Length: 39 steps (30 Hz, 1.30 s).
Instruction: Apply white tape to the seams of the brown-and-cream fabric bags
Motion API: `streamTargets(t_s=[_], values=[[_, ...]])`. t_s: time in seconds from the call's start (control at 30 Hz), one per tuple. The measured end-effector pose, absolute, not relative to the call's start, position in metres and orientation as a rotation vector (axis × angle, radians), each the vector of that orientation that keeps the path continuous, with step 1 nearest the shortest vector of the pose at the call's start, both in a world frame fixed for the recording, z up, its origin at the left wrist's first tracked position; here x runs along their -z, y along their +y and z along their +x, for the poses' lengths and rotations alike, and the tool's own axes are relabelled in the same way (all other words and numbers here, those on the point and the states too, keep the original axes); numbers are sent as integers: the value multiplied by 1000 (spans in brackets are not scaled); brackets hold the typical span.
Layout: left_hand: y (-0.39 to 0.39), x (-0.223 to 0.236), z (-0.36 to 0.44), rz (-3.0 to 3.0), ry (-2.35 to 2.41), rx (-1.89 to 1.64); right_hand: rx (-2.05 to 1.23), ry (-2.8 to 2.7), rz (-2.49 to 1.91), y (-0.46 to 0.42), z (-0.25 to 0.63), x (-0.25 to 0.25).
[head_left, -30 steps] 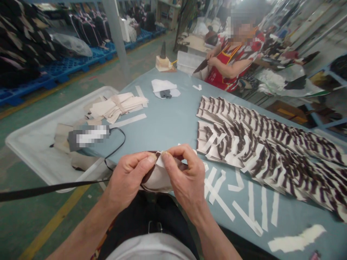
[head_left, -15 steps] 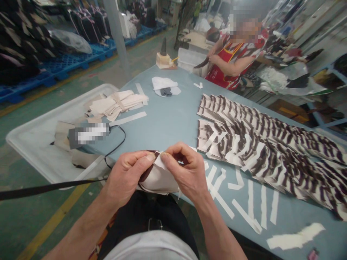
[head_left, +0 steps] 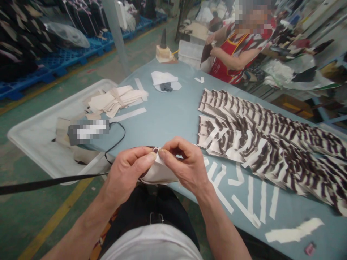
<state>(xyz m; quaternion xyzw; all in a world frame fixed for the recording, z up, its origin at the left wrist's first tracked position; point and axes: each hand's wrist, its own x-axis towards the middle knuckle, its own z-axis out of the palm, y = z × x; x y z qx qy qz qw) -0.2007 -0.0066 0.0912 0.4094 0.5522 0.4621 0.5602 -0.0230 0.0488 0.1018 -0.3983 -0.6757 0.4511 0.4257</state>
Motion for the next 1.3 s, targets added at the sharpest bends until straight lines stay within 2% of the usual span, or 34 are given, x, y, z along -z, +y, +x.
streamTargets(t_s=[0.3,0.47,0.7,0.93,1.13,1.23,1.3], values=[[-7,-100,-194,1128,1483,-1147,-1055,-1675,-960,49,-32,-99],[-5,-106,-188,1213,1571,-1197,-1122,-1539,-1097,46,-41,-98],[-1,-103,-176,1469,1717,-1309,-1397,-1260,-1210,41,-57,-90],[10,-79,-168,1895,1919,-1441,-1523,-1161,-1235,45,-70,-78],[20,-79,-186,1805,1726,-1330,-1647,-925,-1246,55,-75,-63],[27,-88,-209,1542,1525,-1172,-1836,-988,-1181,64,-71,-65],[30,-97,-224,1453,1455,-1103,-1851,-1111,-1110,71,-62,-70]])
